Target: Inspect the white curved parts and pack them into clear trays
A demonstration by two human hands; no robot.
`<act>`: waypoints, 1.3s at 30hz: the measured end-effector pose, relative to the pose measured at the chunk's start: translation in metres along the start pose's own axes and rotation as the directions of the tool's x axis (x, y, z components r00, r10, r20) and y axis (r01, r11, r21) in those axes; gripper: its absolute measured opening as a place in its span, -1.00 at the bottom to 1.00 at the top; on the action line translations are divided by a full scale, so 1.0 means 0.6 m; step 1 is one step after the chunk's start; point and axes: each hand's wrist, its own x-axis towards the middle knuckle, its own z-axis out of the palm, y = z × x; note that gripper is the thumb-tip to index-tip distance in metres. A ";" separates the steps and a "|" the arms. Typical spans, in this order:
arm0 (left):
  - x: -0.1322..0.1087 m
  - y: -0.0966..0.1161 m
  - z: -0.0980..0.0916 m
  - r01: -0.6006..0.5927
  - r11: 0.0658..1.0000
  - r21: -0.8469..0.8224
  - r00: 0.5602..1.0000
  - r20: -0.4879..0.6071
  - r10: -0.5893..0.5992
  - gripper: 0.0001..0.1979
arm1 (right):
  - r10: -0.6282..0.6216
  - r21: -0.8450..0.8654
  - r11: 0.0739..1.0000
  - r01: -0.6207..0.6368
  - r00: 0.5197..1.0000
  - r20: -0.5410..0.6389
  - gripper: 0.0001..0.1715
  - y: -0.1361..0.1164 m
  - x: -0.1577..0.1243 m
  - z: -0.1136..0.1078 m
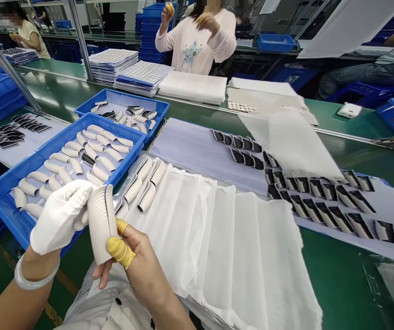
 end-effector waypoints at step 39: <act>-0.009 0.016 0.000 -0.245 0.795 0.555 0.956 0.275 0.102 -0.17 | 0.010 0.426 0.904 -0.039 0.997 0.071 -0.57 0.042 0.019 -0.015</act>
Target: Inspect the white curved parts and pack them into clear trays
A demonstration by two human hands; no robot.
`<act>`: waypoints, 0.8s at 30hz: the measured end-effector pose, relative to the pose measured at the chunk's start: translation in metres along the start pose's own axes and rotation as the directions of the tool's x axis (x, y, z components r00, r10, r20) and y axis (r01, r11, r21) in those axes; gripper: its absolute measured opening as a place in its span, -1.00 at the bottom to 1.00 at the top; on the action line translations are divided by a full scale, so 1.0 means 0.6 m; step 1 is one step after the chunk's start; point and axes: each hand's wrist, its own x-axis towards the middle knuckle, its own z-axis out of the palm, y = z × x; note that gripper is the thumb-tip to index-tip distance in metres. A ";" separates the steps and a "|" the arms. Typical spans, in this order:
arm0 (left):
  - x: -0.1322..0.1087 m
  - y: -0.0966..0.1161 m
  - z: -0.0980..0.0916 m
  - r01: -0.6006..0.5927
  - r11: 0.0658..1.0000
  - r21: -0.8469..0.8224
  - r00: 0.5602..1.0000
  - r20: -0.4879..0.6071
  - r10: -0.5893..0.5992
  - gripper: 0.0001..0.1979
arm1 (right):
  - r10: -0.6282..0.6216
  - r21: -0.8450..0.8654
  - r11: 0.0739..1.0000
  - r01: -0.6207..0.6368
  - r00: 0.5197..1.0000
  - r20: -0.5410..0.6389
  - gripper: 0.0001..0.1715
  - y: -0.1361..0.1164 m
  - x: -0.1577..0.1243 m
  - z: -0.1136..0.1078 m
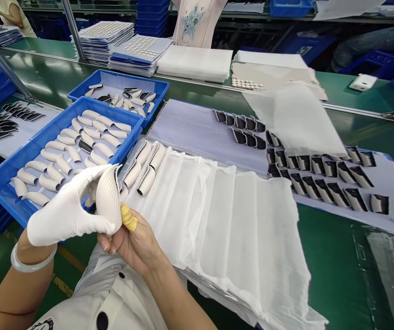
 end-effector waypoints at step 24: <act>0.024 -0.014 0.015 0.160 0.944 -0.288 0.937 -0.258 -0.237 -0.67 | 0.113 0.173 0.980 -0.100 0.992 -0.063 -0.68 0.012 0.004 0.021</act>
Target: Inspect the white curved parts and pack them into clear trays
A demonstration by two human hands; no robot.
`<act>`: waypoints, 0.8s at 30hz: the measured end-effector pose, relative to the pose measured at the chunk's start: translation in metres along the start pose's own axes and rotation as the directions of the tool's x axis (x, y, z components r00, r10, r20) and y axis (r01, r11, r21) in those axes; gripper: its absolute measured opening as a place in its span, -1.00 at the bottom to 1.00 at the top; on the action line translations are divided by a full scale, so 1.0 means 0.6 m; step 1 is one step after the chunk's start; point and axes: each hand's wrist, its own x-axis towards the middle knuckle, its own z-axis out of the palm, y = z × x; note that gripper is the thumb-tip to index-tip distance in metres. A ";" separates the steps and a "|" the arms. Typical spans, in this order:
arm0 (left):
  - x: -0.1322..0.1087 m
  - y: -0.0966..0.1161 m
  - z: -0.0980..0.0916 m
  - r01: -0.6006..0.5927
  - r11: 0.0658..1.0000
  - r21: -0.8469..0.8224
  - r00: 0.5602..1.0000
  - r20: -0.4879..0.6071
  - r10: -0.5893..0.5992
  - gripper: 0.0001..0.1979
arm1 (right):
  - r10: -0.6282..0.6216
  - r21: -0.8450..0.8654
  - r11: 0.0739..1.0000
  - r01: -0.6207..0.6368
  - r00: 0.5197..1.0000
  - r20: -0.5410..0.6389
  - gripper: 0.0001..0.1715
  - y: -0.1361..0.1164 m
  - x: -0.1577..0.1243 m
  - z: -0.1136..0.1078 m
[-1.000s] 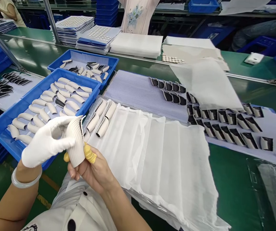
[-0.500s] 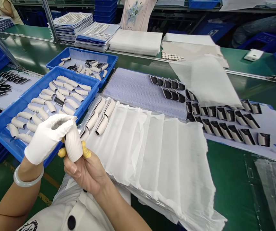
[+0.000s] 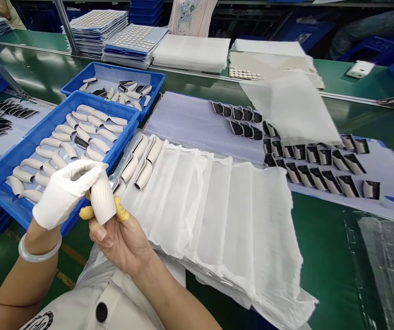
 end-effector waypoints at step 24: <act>0.039 0.003 0.024 -0.214 0.947 0.241 0.971 -0.050 0.232 -0.82 | -0.423 -0.678 0.709 0.193 0.886 -0.190 -0.52 -0.030 -0.022 -0.006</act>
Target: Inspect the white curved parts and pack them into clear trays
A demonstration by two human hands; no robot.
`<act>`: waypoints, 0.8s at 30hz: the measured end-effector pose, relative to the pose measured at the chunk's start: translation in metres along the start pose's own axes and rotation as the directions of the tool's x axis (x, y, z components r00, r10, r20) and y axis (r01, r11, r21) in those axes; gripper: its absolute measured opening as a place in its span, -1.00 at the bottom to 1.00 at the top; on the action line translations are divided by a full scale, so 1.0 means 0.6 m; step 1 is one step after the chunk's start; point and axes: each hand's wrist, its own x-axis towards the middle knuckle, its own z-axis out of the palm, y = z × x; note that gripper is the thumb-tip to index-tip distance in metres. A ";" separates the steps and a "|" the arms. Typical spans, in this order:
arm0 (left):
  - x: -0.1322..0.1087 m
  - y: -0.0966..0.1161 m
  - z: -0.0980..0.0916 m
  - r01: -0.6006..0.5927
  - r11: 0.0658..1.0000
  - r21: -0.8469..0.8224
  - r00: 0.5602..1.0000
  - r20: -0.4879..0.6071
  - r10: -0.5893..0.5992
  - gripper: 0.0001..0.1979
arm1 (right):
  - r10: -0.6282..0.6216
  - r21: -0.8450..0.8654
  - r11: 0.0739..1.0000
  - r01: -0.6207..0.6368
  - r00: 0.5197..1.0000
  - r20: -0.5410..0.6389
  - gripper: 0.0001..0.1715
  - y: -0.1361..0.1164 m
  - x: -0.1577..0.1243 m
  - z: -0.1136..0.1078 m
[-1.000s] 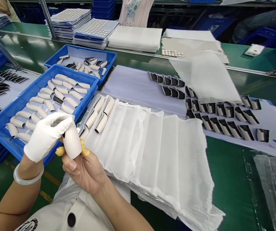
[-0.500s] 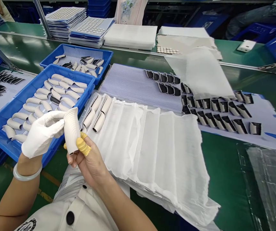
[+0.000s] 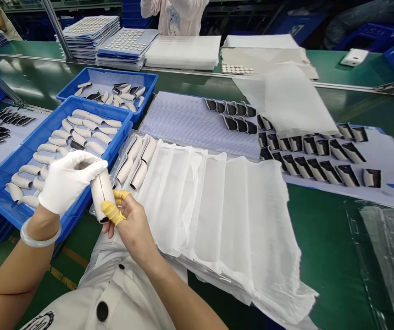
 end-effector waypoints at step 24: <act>0.019 -0.054 0.045 0.153 0.988 0.010 0.981 0.117 -0.153 -0.73 | 0.065 -0.172 0.980 -0.098 0.980 -0.188 -0.56 -0.003 0.003 -0.046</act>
